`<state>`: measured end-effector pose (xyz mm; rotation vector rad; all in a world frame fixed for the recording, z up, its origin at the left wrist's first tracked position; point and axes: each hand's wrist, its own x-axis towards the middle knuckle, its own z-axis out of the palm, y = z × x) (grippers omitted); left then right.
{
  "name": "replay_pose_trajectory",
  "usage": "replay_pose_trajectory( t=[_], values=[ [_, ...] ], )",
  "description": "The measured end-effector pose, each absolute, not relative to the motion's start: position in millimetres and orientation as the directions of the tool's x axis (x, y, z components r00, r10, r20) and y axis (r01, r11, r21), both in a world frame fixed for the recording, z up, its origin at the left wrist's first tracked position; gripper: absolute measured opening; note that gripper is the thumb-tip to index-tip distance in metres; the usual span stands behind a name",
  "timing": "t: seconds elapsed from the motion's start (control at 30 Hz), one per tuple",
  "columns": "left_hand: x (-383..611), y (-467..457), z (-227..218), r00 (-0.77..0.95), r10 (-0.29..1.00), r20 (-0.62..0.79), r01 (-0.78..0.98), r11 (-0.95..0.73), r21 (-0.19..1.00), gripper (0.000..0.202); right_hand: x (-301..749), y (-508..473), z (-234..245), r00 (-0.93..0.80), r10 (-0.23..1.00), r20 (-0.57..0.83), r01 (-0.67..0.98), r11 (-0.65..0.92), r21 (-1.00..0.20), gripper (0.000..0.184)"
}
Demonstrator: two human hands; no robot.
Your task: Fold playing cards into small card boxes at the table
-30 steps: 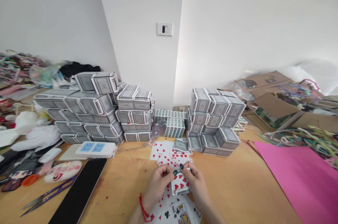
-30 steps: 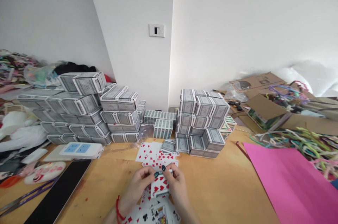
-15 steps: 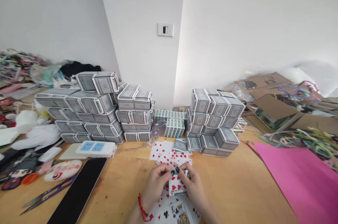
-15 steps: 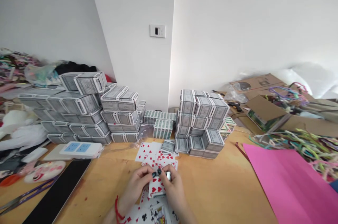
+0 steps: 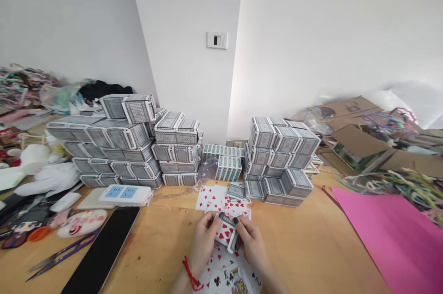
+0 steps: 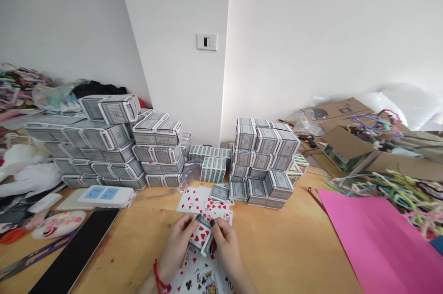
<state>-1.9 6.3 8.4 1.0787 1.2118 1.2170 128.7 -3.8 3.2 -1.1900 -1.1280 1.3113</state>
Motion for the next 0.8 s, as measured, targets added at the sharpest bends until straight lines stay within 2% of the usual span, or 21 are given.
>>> replay_pose_trajectory(
  t=[0.2,0.33,0.47,0.67,0.8],
  values=[
    [-2.9,5.3,13.7,0.035,0.998,-0.050,-0.007,0.050,0.999,0.023,127.1,-3.5,7.0,-0.047,0.998,-0.035,0.001,-0.035,-0.999,0.034],
    [-1.9,5.0,15.1,0.011,0.998,-0.062,-0.048,0.063,0.997,0.025,126.2,-5.1,6.2,-0.020,1.000,-0.019,0.032,-0.019,-0.999,0.033],
    [-2.8,5.7,12.8,-0.052,0.994,-0.092,-0.056,0.089,0.994,0.025,126.4,-5.7,5.5,-0.022,0.999,-0.030,0.006,-0.030,-1.000,0.031],
    [-1.3,2.9,12.4,0.015,0.999,-0.042,0.034,0.042,0.999,0.023,126.7,-4.5,8.8,-0.099,0.993,-0.056,-0.061,-0.063,-0.996,0.030],
    [-0.1,1.5,13.5,-0.003,1.000,-0.028,0.031,0.028,0.999,0.022,126.0,-4.9,8.6,-0.100,0.993,-0.062,-0.117,-0.073,-0.990,0.029]
  ],
)
